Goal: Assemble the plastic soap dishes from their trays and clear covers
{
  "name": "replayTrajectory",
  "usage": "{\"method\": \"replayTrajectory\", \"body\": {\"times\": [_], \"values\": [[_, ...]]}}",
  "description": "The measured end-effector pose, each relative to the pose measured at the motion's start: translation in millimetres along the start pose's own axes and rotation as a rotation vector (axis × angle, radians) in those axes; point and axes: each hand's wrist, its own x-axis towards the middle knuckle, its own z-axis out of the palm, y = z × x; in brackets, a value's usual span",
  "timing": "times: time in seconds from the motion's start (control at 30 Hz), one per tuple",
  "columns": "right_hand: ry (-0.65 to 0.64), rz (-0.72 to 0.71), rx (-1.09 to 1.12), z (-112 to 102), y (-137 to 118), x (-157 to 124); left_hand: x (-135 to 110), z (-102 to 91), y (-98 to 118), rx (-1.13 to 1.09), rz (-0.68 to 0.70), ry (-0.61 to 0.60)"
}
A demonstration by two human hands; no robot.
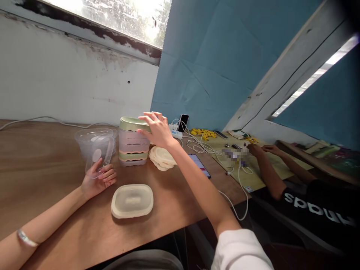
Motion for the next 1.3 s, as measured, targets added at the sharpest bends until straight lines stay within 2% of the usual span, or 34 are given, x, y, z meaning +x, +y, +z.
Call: {"method": "replayTrajectory", "body": {"times": [0.13, 0.2, 0.27, 0.33, 0.4, 0.5, 0.57, 0.63, 0.77, 1.03, 1.3], "values": [[-0.029, 0.03, 0.048, 12.3, 6.1, 12.8, -1.4, 1.7, 1.0, 0.001, 0.011, 0.016], [0.067, 0.07, 0.1, 15.7, 3.2, 9.1, -1.7, 0.5, 1.6, -0.014, 0.032, 0.023], [0.236, 0.102, 0.153, 16.1, -6.7, -6.3, -1.8, -1.0, 2.4, -0.028, 0.066, 0.028], [0.408, 0.085, 0.192, 15.4, -24.1, -36.8, -1.8, -2.6, 3.2, -0.038, 0.1, 0.031], [0.489, 0.001, 0.213, 17.2, -46.2, -80.0, -1.6, -4.0, 3.8, -0.041, 0.12, 0.033], [0.394, -0.099, 0.267, 27.6, -75.3, -148.1, -1.0, -5.2, 3.7, -0.033, 0.118, 0.038], [0.348, -0.046, 0.29, 37.4, -85.6, -181.4, -0.4, -5.0, 3.4, -0.024, 0.113, 0.036], [0.303, 0.002, 0.295, 46.5, -88.3, -200.8, 0.4, -4.1, 3.1, -0.012, 0.112, 0.032], [0.209, -0.002, 0.318, 59.1, -84.7, -212.6, 2.8, -3.5, 2.2, 0.022, 0.099, 0.03], [0.095, -0.02, 0.302, 79.1, -84.0, -215.7, 5.9, -4.8, 1.8, 0.095, 0.069, 0.023], [0.215, 0.012, 0.308, 85.8, -79.9, -211.6, 9.5, -7.0, -0.1, 0.157, 0.069, 0.003]]}}
